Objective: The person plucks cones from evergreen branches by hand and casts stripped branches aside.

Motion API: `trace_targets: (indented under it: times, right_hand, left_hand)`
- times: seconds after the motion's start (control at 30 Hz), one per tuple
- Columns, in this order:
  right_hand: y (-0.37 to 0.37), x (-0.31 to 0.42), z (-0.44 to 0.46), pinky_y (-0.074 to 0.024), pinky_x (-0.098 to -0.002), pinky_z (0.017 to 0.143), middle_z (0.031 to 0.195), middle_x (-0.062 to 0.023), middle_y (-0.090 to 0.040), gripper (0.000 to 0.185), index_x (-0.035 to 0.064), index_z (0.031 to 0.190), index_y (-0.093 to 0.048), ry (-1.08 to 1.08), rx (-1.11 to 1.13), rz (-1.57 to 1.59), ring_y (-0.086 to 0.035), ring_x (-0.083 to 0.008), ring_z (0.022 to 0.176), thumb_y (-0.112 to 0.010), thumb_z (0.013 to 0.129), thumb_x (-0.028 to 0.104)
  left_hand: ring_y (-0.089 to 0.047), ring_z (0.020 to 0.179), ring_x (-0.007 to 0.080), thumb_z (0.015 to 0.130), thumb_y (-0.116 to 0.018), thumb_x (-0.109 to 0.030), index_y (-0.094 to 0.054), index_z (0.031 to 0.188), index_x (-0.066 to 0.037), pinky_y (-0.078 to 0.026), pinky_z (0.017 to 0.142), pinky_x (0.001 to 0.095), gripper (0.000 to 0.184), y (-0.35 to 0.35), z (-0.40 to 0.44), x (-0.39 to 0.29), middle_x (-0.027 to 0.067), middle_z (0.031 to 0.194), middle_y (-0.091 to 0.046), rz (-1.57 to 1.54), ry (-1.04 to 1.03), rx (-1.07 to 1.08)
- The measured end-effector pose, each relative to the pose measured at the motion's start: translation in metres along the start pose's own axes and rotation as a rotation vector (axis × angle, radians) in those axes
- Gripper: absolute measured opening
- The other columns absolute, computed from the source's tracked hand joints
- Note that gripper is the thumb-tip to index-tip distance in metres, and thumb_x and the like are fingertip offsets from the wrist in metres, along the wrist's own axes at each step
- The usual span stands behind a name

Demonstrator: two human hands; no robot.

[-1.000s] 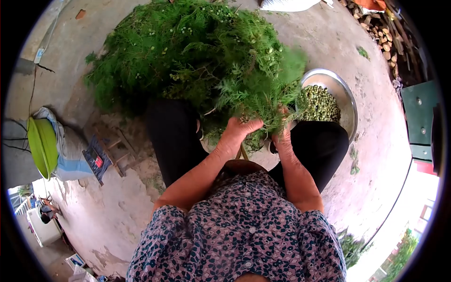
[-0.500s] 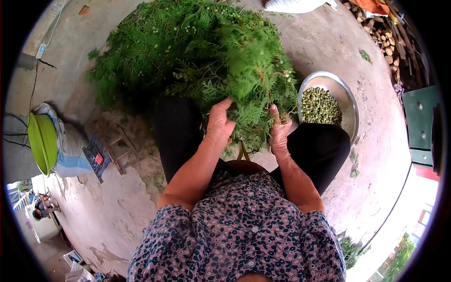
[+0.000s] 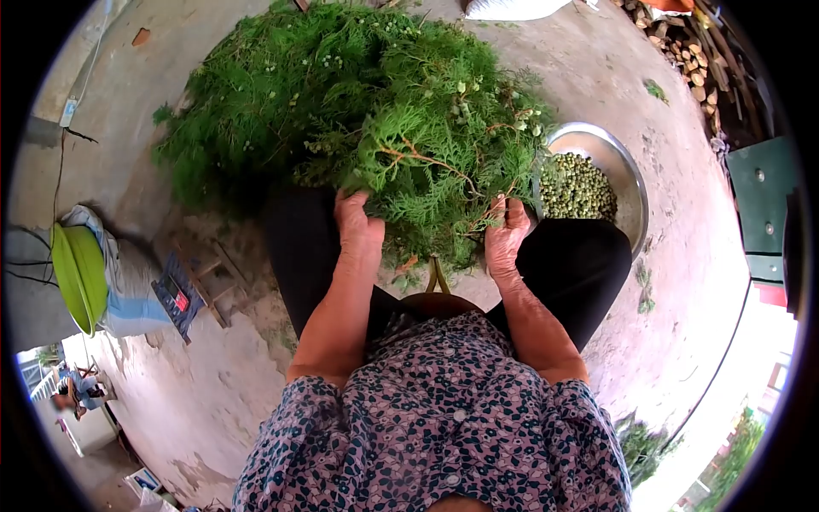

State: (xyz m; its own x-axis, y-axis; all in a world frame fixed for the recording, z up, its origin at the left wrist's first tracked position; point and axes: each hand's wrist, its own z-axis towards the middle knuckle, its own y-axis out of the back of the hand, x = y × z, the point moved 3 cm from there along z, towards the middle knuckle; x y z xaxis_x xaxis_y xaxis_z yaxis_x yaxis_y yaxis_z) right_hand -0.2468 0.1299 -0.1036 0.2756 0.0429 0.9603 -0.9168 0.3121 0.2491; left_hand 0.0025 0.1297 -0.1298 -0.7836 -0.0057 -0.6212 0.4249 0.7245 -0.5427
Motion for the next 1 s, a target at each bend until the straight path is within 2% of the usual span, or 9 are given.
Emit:
trace_targets:
  times: [0.3, 0.47, 0.53, 0.57, 0.6, 0.63, 0.73, 0.8, 1.0]
  right_hand:
    - [0.007, 0.006, 0.013, -0.0362, -0.029, 0.05, 0.054, -0.0044, -0.042, 0.022, -0.0001, 0.068, -0.048, 0.199, -0.086, 0.046, -0.031, -0.0128, 0.048, -0.057, 0.084, 0.011]
    - [0.011, -0.006, 0.02, -0.0347, -0.0255, 0.055, 0.066, 0.0007, -0.051, 0.015, 0.0026, 0.077, -0.056, 0.01, -0.042, 0.123, -0.04, -0.0088, 0.06, -0.057, 0.085, 0.015]
    - [0.005, -0.014, 0.018, -0.0372, -0.0264, 0.057, 0.074, -0.0003, -0.054, 0.016, 0.0025, 0.087, -0.056, -0.277, -0.125, 0.612, -0.043, -0.0103, 0.061, -0.061, 0.083, 0.017]
    - [0.004, -0.016, 0.018, -0.0372, -0.0264, 0.057, 0.074, -0.0003, -0.054, 0.016, 0.0025, 0.087, -0.056, -0.274, -0.119, 0.612, -0.043, -0.0103, 0.061, -0.061, 0.083, 0.017]
    - [0.004, -0.021, 0.015, -0.04, -0.0266, 0.063, 0.081, -0.002, -0.056, 0.023, 0.0012, 0.093, -0.056, -0.28, -0.082, 0.632, -0.048, -0.0116, 0.068, -0.062, 0.081, 0.02]
    - [0.003, -0.026, 0.012, -0.0428, -0.0268, 0.069, 0.089, -0.0036, -0.058, 0.03, 0.0, 0.099, -0.055, -0.286, -0.045, 0.652, -0.052, -0.0129, 0.075, -0.063, 0.08, 0.022]
    - [-0.002, -0.032, 0.007, -0.0454, -0.0273, 0.079, 0.098, -0.0064, -0.061, 0.035, -0.0016, 0.103, -0.056, -0.334, 0.021, 0.701, -0.057, -0.0153, 0.089, -0.063, 0.08, 0.024]
    - [-0.007, -0.026, 0.002, -0.0391, -0.0273, 0.06, 0.077, 0.0008, -0.055, 0.014, 0.0037, 0.083, -0.057, -0.507, -0.063, 0.667, -0.048, -0.0096, 0.069, -0.065, 0.078, 0.014]
    - [-0.013, -0.039, 0.003, -0.0431, -0.0253, 0.061, 0.079, -0.0021, -0.057, 0.015, 0.0016, 0.089, -0.058, -0.551, 0.005, 0.646, -0.052, -0.0131, 0.067, -0.065, 0.078, 0.01]
  left_hand:
    - [-0.058, 0.074, 0.0175, 0.083, -0.048, 0.003, -0.052, 0.096, -0.006, -0.046, 0.084, 0.0372, 0.016, -0.027, -0.024, -0.039, 0.0067, 0.084, -0.06, -0.176, -0.128, 0.249]
    - [-0.059, 0.076, 0.0163, 0.084, -0.052, -0.006, -0.055, 0.092, -0.008, -0.049, 0.078, 0.032, 0.008, -0.015, -0.021, -0.026, 0.0046, 0.085, -0.061, 0.072, -0.018, 0.018]
    - [-0.057, 0.088, 0.0196, 0.08, -0.053, -0.01, -0.056, 0.093, -0.01, -0.047, 0.077, 0.0324, 0.013, -0.001, -0.012, -0.001, 0.0064, 0.093, -0.061, 0.322, 0.016, 0.137]
    - [-0.052, 0.096, 0.0203, 0.077, -0.054, -0.014, -0.057, 0.093, -0.01, -0.042, 0.082, 0.0325, 0.017, -0.017, -0.038, 0.003, 0.0076, 0.094, -0.06, 0.367, 0.195, -0.039]
    - [-0.048, 0.099, 0.0217, 0.076, -0.055, -0.017, -0.057, 0.097, -0.009, -0.037, 0.088, 0.0335, 0.022, -0.023, -0.043, 0.018, 0.0079, 0.094, -0.06, 0.342, 0.323, 0.146]
    - [-0.053, 0.077, 0.017, 0.078, -0.055, -0.019, -0.057, 0.096, -0.008, -0.041, 0.072, 0.0297, 0.021, -0.041, -0.071, 0.02, 0.0035, 0.085, -0.06, 0.348, 0.352, 0.24]
    - [-0.056, 0.081, 0.0174, 0.084, -0.052, -0.027, -0.056, 0.101, -0.012, -0.046, 0.073, 0.0321, 0.023, -0.045, -0.076, 0.046, 0.0023, 0.087, -0.061, 0.114, 0.521, 0.487]
    - [-0.057, 0.084, 0.0197, 0.085, -0.051, -0.027, -0.056, 0.101, -0.009, -0.048, 0.075, 0.0352, 0.024, -0.053, -0.08, 0.039, 0.0047, 0.093, -0.06, 0.147, 0.469, 0.37]
    - [-0.059, 0.086, 0.0209, 0.088, -0.048, -0.023, -0.056, 0.102, -0.007, -0.052, 0.071, 0.0351, 0.023, -0.061, -0.075, 0.008, 0.0089, 0.1, -0.059, 0.122, 0.332, 0.13]
